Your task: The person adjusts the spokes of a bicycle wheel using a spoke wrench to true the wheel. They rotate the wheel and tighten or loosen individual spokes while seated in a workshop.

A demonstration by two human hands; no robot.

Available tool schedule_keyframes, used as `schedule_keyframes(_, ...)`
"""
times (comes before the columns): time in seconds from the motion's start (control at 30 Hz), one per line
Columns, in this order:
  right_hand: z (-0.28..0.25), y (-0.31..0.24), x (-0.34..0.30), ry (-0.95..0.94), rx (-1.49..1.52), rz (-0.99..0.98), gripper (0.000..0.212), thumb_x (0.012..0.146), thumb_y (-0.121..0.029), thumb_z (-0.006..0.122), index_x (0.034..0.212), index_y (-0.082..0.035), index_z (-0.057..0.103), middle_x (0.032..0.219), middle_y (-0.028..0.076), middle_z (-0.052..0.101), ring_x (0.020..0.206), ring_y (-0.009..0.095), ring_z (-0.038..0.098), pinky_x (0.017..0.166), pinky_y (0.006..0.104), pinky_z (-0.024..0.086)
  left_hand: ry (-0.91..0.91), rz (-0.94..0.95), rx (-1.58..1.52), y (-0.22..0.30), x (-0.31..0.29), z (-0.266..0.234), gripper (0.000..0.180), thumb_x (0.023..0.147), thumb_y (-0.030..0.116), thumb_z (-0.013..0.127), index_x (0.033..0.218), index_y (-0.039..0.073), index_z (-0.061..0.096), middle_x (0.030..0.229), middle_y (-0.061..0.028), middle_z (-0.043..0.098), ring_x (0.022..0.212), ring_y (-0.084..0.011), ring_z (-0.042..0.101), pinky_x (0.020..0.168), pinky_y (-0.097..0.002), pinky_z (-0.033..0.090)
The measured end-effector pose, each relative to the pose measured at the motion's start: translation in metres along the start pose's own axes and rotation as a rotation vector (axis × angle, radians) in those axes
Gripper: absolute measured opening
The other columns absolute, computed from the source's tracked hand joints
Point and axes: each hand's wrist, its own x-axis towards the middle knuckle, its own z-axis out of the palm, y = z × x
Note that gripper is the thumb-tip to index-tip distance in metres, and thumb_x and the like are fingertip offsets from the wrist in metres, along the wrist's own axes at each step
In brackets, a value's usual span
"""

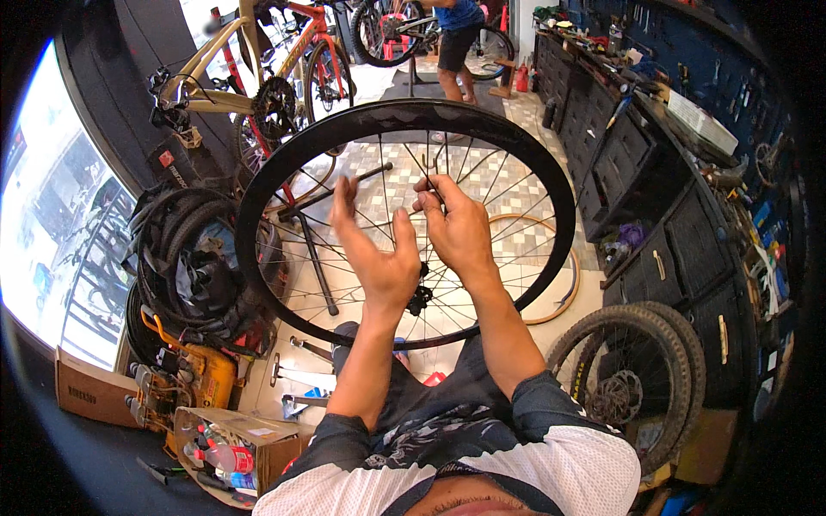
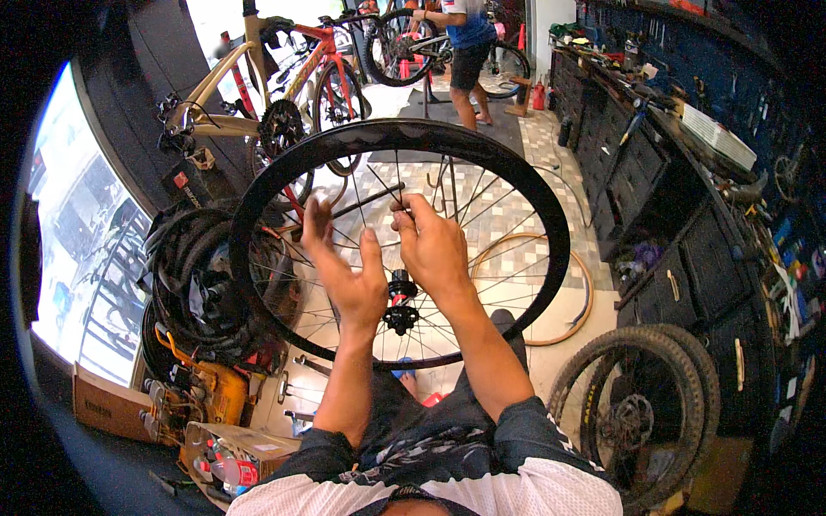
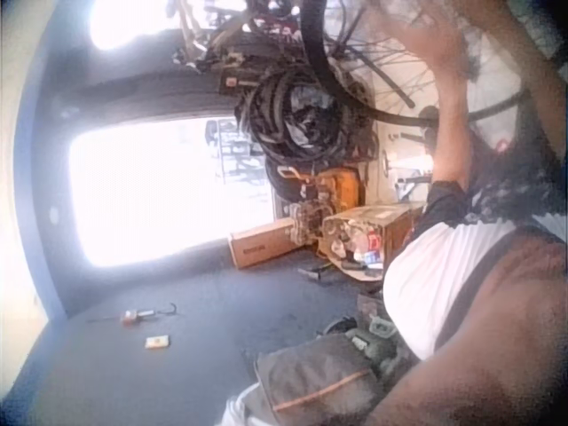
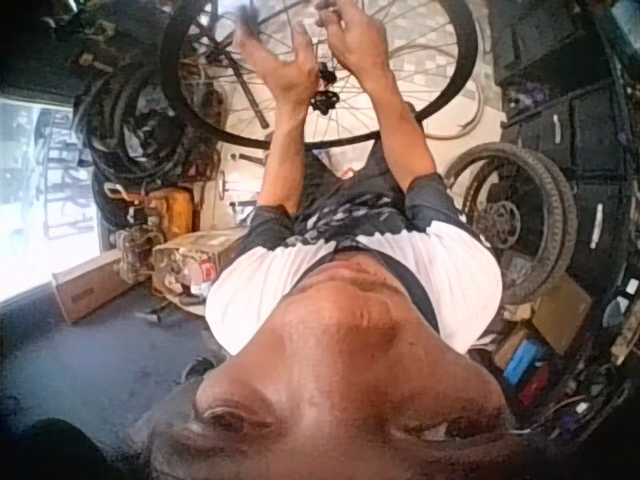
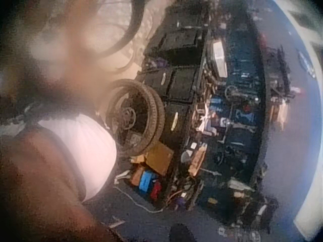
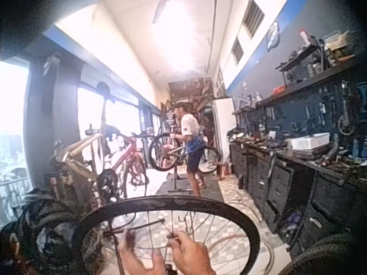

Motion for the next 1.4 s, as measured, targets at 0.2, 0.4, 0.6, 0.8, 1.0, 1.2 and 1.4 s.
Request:
schedule_keyframes(0.2,-0.014,-0.017,-0.015,-0.074,-0.013,0.076,0.016,0.103,-0.010,0.062,0.115,-0.001,0.068,0.095,0.017,0.079,0.090,0.030,0.080,0.077,0.0366,0.060,-0.294,-0.450,-0.385,-0.010,0.044,0.014,0.044,0.105,0.021,0.069,0.139,-0.006,0.059,0.128,-0.0159,0.070,0.120,-0.0191,0.065,0.107,-0.0335,0.049)
schedule_keyframes(0.4,-0.015,-0.013,-0.020,-0.038,-0.075,0.011,0.016,0.100,-0.014,0.063,0.112,-0.004,0.065,0.089,0.023,0.074,0.084,0.045,0.072,0.075,0.0534,0.055,-0.571,-0.552,-0.710,-0.008,0.091,0.018,0.032,0.098,0.014,0.076,0.121,-0.008,0.070,0.110,-0.0154,0.077,0.100,-0.0251,0.075,0.093,-0.0400,0.060)
schedule_keyframes(0.6,-0.014,-0.013,-0.013,-0.024,-0.220,0.024,0.016,0.099,-0.014,0.063,0.111,-0.004,0.066,0.092,0.023,0.075,0.087,0.045,0.072,0.078,0.0544,0.055,-0.600,-0.655,-0.786,-0.015,0.099,0.022,0.027,0.095,0.009,0.077,0.117,-0.005,0.071,0.102,-0.0169,0.077,0.090,-0.0301,0.077,0.084,-0.0419,0.064)
schedule_keyframes(0.8,-0.016,-0.023,-0.007,-0.018,-0.161,0.065,0.018,0.100,-0.014,0.064,0.112,-0.001,0.068,0.096,0.022,0.077,0.091,0.042,0.075,0.081,0.0471,0.057,-0.631,-0.673,-0.782,-0.018,0.102,0.021,0.030,0.093,0.012,0.080,0.117,-0.005,0.071,0.102,-0.0168,0.077,0.091,-0.0284,0.077,0.080,-0.0409,0.064)
schedule_keyframes(1.0,-0.013,-0.017,-0.009,-0.065,-0.213,0.054,0.018,0.100,-0.012,0.062,0.113,0.000,0.066,0.097,0.023,0.076,0.091,0.044,0.074,0.080,0.0492,0.057,-0.644,-0.680,-0.773,-0.017,0.103,0.023,0.033,0.093,0.014,0.082,0.117,-0.005,0.071,0.102,-0.0154,0.077,0.090,-0.0266,0.076,0.078,-0.0387,0.064)
schedule_keyframes(1.2,-0.017,-0.017,-0.006,-0.089,-0.269,0.114,0.018,0.100,-0.014,0.065,0.110,0.001,0.067,0.096,0.023,0.076,0.094,0.044,0.074,0.083,0.0490,0.056,-0.654,-0.650,-0.757,-0.019,0.105,0.028,0.032,0.092,0.015,0.082,0.115,-0.005,0.071,0.101,-0.0142,0.077,0.086,-0.0253,0.075,0.077,-0.0386,0.064)
schedule_keyframes(1.4,-0.021,-0.008,0.008,-0.193,-0.226,0.102,0.016,0.098,-0.015,0.065,0.107,-0.002,0.067,0.096,0.022,0.076,0.096,0.044,0.072,0.084,0.0498,0.054,-0.674,-0.654,-0.711,-0.030,0.110,0.032,0.033,0.092,0.019,0.083,0.113,-0.003,0.071,0.101,-0.0124,0.075,0.086,-0.0239,0.075,0.077,-0.0385,0.064)
